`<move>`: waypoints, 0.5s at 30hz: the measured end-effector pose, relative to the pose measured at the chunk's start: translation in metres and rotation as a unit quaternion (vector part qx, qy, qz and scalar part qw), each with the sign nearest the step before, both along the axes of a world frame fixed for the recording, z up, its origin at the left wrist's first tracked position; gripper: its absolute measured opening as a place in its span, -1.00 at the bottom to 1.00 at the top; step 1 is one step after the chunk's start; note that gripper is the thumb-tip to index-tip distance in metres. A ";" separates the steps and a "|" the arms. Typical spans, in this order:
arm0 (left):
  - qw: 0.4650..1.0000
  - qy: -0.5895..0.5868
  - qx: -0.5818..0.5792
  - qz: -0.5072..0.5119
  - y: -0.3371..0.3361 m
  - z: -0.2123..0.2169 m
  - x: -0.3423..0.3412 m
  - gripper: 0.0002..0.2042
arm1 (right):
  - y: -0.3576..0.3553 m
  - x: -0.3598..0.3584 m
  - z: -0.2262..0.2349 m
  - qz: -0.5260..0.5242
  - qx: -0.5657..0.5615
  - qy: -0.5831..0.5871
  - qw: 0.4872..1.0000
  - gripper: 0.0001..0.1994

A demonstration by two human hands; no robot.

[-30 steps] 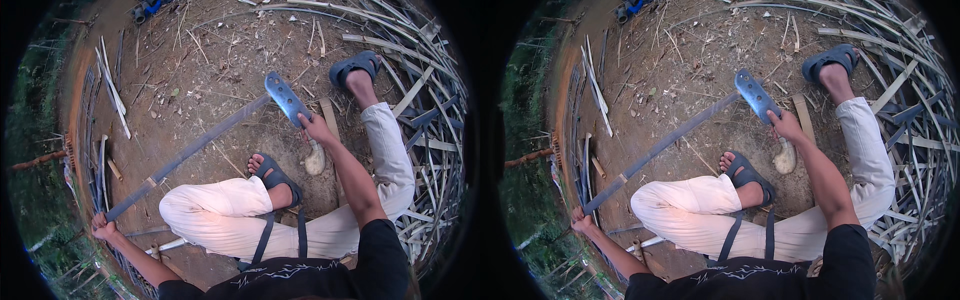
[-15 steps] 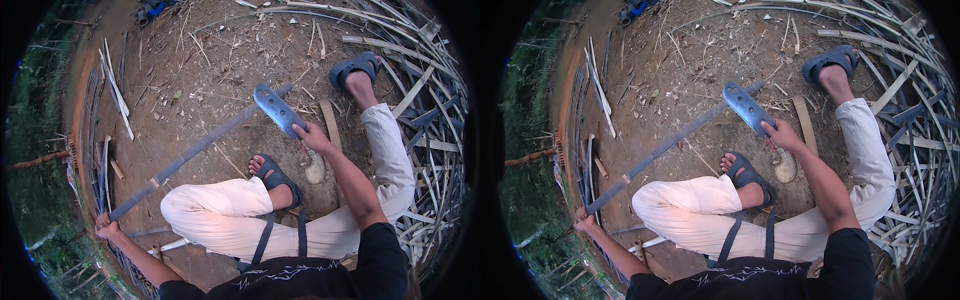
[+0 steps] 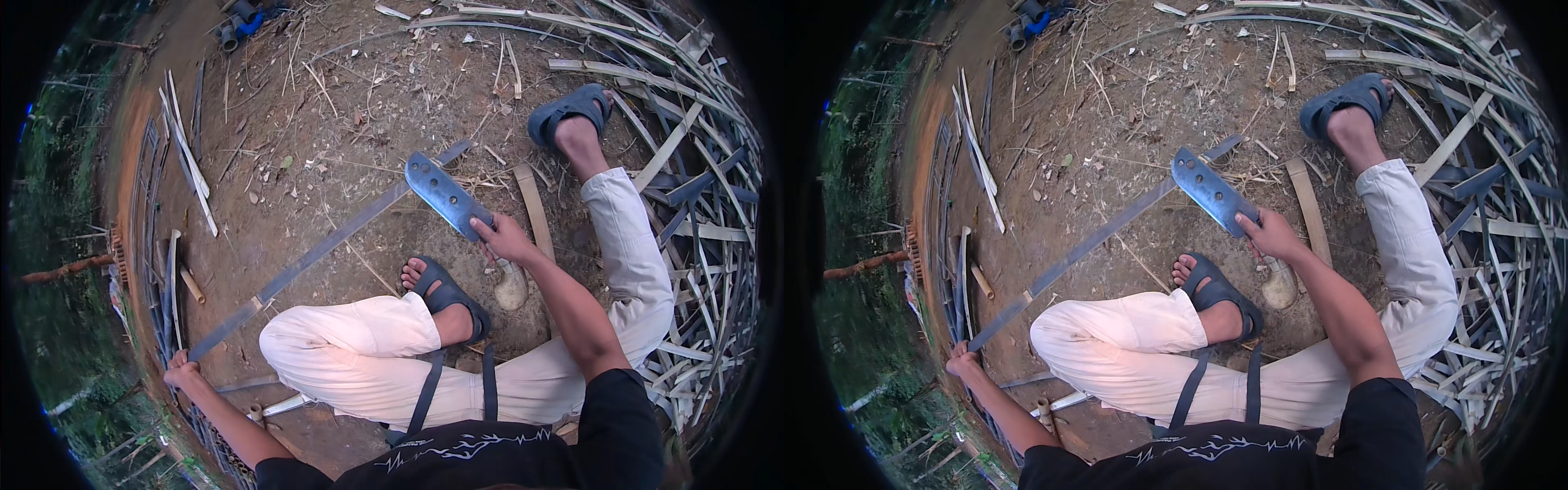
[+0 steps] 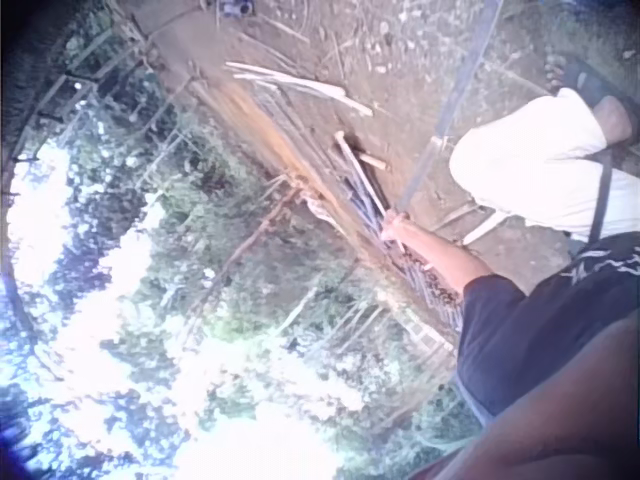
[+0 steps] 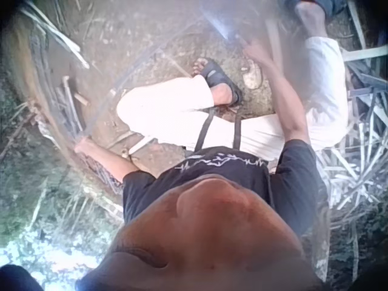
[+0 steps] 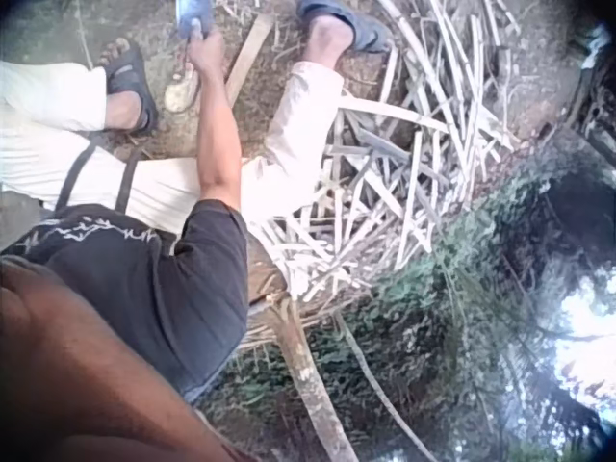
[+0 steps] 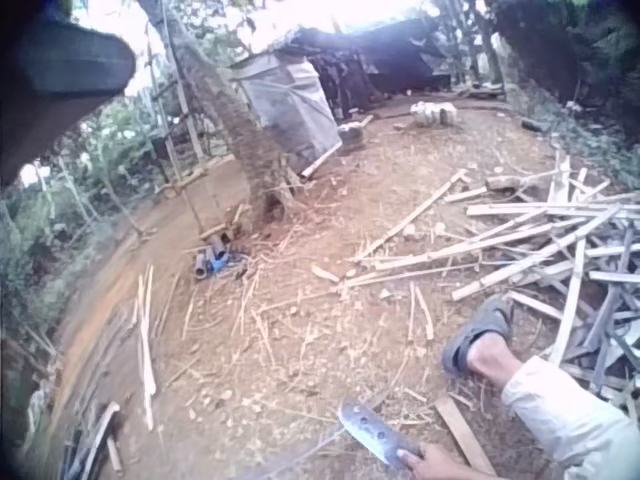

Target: The person shaves a bamboo stick with a machete, removing thin layers of wood while sitting on the ground.

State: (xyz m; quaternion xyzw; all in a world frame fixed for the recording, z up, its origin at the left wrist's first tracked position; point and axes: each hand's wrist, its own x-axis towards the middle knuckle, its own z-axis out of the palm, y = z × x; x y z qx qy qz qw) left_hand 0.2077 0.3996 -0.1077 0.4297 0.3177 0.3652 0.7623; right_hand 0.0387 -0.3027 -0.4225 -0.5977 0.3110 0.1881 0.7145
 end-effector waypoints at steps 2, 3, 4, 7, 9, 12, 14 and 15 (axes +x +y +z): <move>1.000 0.018 0.006 0.023 -0.005 -0.002 0.003 -0.74 | -0.005 0.010 -0.007 -0.083 0.003 0.031 0.996 -0.64; 0.998 0.040 0.009 0.046 -0.017 -0.004 0.007 -0.74 | -0.008 0.012 -0.010 -0.176 0.008 0.049 0.983 -0.64; 0.996 0.063 0.012 0.068 -0.028 -0.005 0.010 -0.74 | -0.006 0.012 -0.014 -0.145 0.003 0.045 0.988 -0.64; 0.992 0.078 0.037 0.091 0.008 -0.011 0.000 -0.74 | 0.009 0.004 0.015 0.009 -0.037 0.005 0.999 -0.62; 0.990 0.098 0.033 0.097 0.022 -0.022 0.000 -0.73 | 0.000 0.004 -0.001 -0.092 -0.009 0.043 0.995 -0.62; 0.991 0.100 0.004 0.094 0.023 -0.027 0.003 -0.72 | -0.003 0.005 -0.014 -0.142 -0.018 0.050 0.988 -0.61; 0.990 0.102 -0.017 0.100 0.029 -0.031 0.007 -0.71 | 0.002 -0.007 -0.006 -0.040 -0.064 0.038 0.996 -0.60; 0.988 0.107 -0.015 0.110 0.036 -0.033 0.006 -0.70 | 0.003 -0.008 0.000 -0.021 -0.077 0.038 0.996 -0.59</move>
